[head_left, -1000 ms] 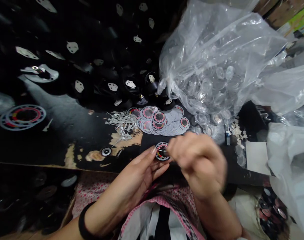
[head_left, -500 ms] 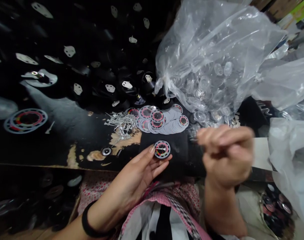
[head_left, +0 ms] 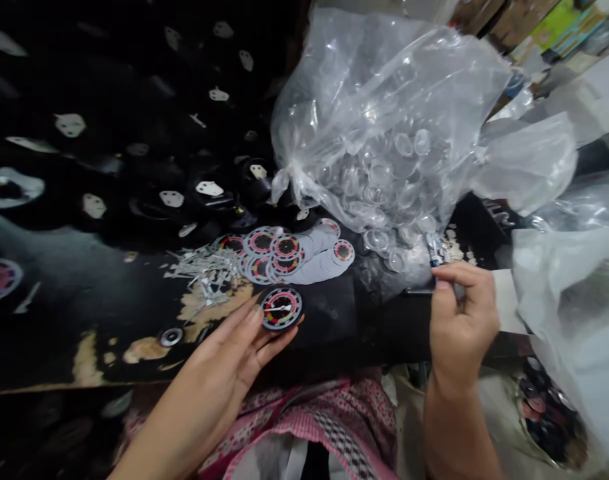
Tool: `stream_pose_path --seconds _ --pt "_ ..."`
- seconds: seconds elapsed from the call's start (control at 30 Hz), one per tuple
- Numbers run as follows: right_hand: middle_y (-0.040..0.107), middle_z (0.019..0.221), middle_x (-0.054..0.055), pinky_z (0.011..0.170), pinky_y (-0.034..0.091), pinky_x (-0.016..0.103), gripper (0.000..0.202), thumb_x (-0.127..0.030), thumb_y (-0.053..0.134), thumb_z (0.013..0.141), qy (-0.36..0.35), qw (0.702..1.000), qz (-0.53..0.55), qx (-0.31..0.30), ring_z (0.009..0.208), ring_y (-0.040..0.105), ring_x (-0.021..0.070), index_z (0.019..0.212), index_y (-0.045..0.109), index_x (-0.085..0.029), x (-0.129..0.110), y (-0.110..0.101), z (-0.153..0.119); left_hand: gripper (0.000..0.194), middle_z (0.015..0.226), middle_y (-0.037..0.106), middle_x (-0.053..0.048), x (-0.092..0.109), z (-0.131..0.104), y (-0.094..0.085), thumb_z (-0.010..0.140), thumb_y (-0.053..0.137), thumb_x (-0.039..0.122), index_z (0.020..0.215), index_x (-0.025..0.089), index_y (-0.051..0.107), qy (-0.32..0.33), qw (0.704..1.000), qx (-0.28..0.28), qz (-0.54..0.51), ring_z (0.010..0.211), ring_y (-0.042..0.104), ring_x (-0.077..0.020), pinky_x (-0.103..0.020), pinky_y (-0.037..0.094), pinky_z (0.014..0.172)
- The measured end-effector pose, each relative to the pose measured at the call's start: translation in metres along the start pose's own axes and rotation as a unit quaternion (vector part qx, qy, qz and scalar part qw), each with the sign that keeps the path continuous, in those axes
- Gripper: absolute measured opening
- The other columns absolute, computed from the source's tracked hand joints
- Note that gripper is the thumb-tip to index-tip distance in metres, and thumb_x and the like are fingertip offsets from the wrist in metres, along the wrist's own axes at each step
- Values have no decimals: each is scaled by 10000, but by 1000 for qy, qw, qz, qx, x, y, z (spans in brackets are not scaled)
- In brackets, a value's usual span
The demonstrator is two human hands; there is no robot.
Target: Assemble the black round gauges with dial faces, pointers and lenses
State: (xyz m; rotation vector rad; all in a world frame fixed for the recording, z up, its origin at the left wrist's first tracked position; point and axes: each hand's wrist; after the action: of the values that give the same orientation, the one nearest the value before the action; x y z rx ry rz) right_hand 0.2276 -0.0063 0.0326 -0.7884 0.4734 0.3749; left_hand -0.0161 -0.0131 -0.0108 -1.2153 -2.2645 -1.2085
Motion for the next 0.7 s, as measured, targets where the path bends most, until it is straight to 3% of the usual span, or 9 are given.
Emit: stream_pose_path --seconds 0.03,0.1,0.17,0.27,0.4,0.57,0.7 --pt "662 942 32 906 429 370 145 -138 585 893 -44 996 -3 -71 958 598 205 948 693 -218 -17 5 0 311 1221 764 -86 2 0 2 832 771 401 1087 223 778 6 1000 -3 10 1187 677 -310 -366 612 924" --pt "689 897 19 832 427 351 127 -163 577 932 -119 958 30 -258 875 608 191 978 689 -202 -47 22 -1 346 1223 764 -80 3 0 5 781 806 453 1054 239 797 10 999 -3 32 1231 647 -328 -373 607 933" --pt "698 856 22 784 394 359 118 -193 568 961 -180 919 23 -349 828 595 197 963 685 -175 -68 41 -4 378 1253 753 -64 3 2 3 742 826 494 1050 275 804 11 999 5 49 1278 613 -338 -379 593 956" --pt "682 810 34 749 349 376 147 -210 558 971 -247 901 -30 -355 797 553 217 887 668 -163 -79 63 -9 403 1343 707 -33 2 4 -6 746 821 502 1104 319 787 19 998 -4 63 1341 558 -337 -401 569 996" --pt "653 762 41 725 331 373 193 -165 508 956 -278 894 -47 -349 765 513 217 813 637 -173 -78 71 -11 396 1323 716 -34 5 3 -9 776 812 452 1138 298 769 5 998 -6 60 1310 589 -304 -360 564 996" --pt "671 792 52 751 369 358 166 -173 508 936 -186 904 -46 -382 775 540 207 825 631 -167 -90 70 -11 207 1167 776 -57 3 -2 -4 818 770 352 1001 258 791 -44 998 47 11 1253 631 -336 -391 580 973" --pt "706 812 14 756 404 328 99 -206 587 946 -108 878 2 -467 777 601 181 882 656 -175 -90 65 -6 325 1324 713 10 -2 -1 -14 811 796 304 1132 327 758 -33 999 37 18 1393 509 -285 -306 530 1037"
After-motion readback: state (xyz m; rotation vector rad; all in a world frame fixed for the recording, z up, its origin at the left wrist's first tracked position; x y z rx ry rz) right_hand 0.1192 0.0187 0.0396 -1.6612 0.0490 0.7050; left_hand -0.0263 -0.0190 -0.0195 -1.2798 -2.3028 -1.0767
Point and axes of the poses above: each hand's wrist, its own z-axis towards the middle knuckle, its own y-axis out of the palm, x = y × z
